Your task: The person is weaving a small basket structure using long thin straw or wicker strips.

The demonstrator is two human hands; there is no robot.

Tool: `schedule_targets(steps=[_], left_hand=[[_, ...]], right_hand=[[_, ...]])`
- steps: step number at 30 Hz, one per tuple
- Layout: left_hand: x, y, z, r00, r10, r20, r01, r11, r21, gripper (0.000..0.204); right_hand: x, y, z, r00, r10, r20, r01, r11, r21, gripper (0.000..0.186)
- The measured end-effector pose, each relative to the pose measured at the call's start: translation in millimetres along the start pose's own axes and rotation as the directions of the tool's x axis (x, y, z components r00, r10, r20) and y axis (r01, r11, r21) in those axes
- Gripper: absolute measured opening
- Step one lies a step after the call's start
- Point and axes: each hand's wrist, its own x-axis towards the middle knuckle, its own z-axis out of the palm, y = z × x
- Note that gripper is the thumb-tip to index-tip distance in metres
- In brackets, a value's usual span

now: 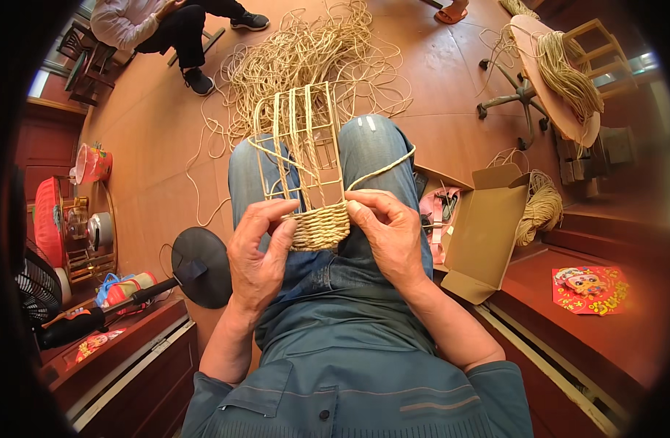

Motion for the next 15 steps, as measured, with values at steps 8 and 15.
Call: schedule_targets(steps=[8,15], left_hand=[[6.7,1.0,9.9,0.998,0.055,0.032,-0.055,0.998,0.000,0.022],[25.1,-4.8,18.5,0.979,0.172,0.109,-0.182,0.979,0.090,0.034]], right_hand=[[0.4,1.9,6.7,0.999,-0.018,-0.027,0.017,1.000,-0.008,0.021],[5.1,4.6,4.6,0.999,0.029,0.032,-0.031,0.997,0.067,0.015]])
